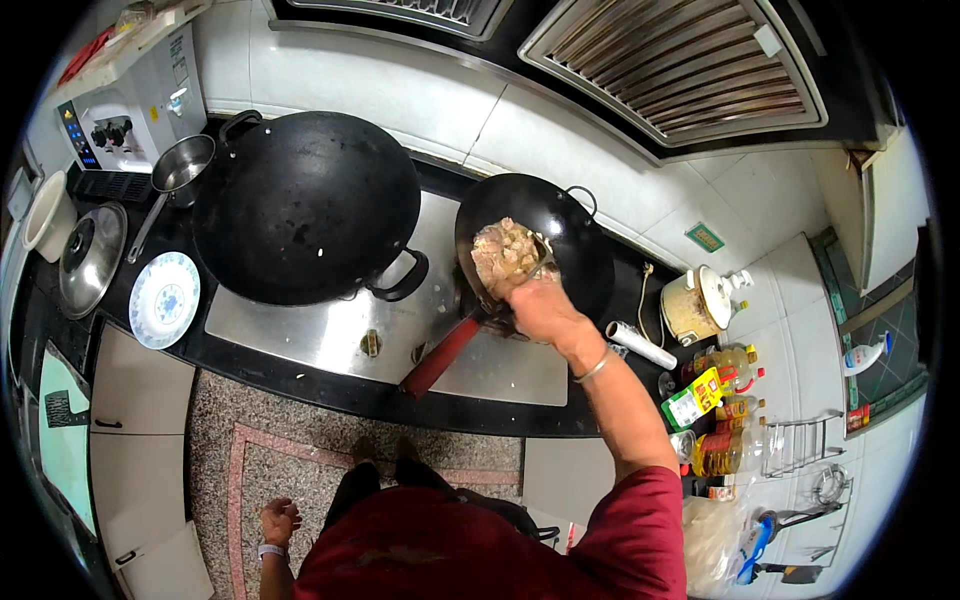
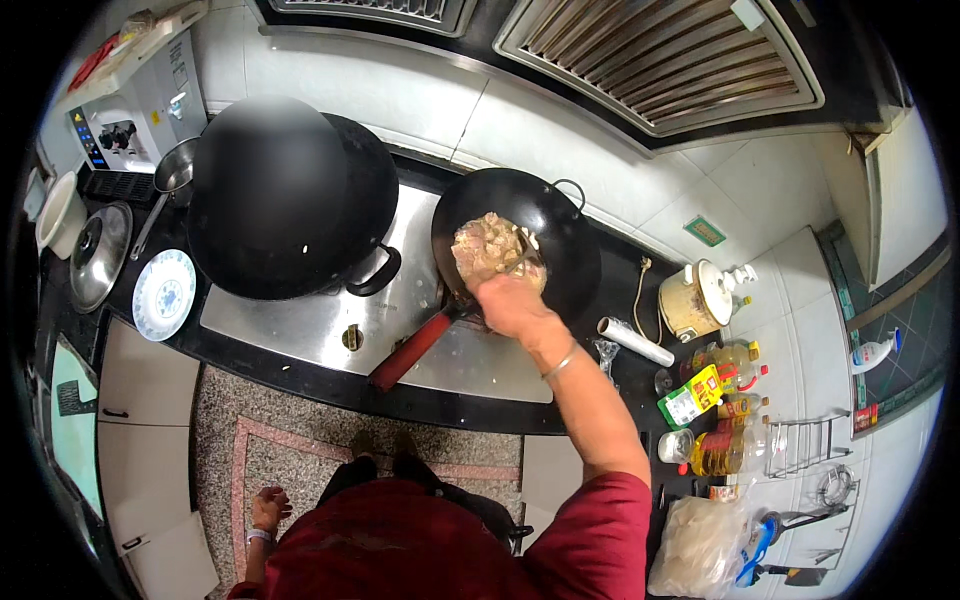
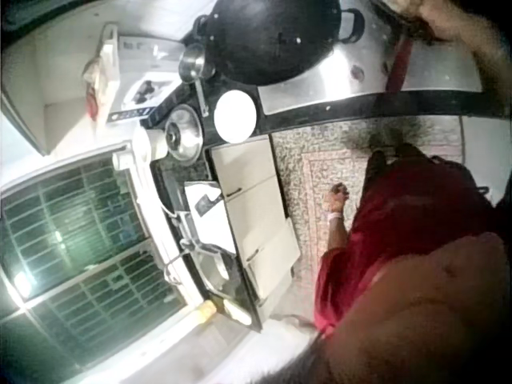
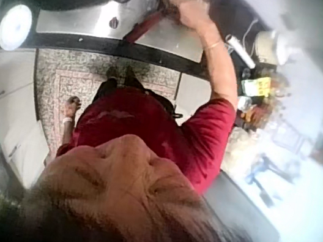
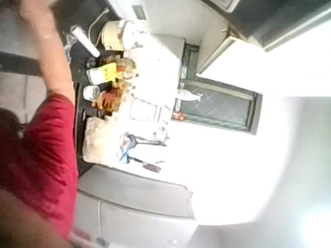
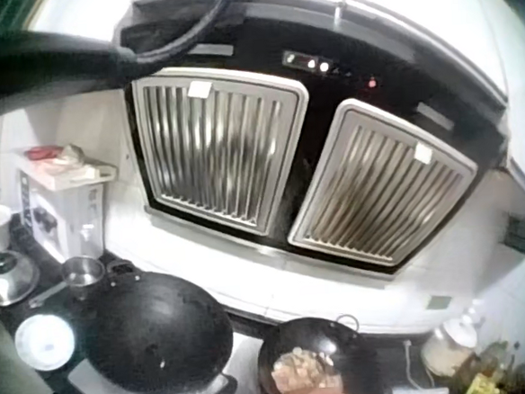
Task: The person takes a bowl of meat from the refrigerator, puts the meat into a wok with a spatula, washes a large squash in a sink, and then slices the squash on a cutting board using a cleaver.
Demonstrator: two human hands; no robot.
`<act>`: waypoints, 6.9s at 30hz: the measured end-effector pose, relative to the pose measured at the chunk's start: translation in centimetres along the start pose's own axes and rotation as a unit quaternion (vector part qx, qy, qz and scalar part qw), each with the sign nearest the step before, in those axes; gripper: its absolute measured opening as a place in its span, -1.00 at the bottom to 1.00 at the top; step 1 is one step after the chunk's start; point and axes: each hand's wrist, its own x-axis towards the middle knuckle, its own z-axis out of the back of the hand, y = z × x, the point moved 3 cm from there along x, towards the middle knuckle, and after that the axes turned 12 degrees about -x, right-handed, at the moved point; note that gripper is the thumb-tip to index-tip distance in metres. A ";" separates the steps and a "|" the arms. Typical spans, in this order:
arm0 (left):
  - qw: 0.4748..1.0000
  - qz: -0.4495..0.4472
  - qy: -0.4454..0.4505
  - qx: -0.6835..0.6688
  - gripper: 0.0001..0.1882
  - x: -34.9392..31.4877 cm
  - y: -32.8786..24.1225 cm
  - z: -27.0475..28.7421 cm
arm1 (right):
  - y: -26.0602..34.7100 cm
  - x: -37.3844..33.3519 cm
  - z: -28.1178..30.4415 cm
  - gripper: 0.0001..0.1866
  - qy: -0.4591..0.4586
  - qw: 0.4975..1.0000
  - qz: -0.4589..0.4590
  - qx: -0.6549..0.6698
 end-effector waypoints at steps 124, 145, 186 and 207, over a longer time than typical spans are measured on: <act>0.937 -0.170 0.302 -0.044 -0.72 -9.4 -26.5 -31.5 | -12.1 -1.7 9.6 -0.77 -0.130 0.933 -0.106 0.319; 0.936 -0.165 0.306 -0.054 -0.72 -8.9 -26.2 -31.4 | -16.2 3.6 5.4 -0.73 -0.116 0.817 -0.225 0.517; 0.935 -0.166 0.308 -0.062 -0.75 -8.9 -26.1 -31.8 | -17.3 -9.8 5.3 -0.76 -0.212 0.747 -0.417 0.473; 0.950 -0.171 0.246 -0.093 -0.77 -8.4 -27.4 -31.1 | -13.7 -5.1 5.6 -0.79 -0.211 0.732 -0.293 0.577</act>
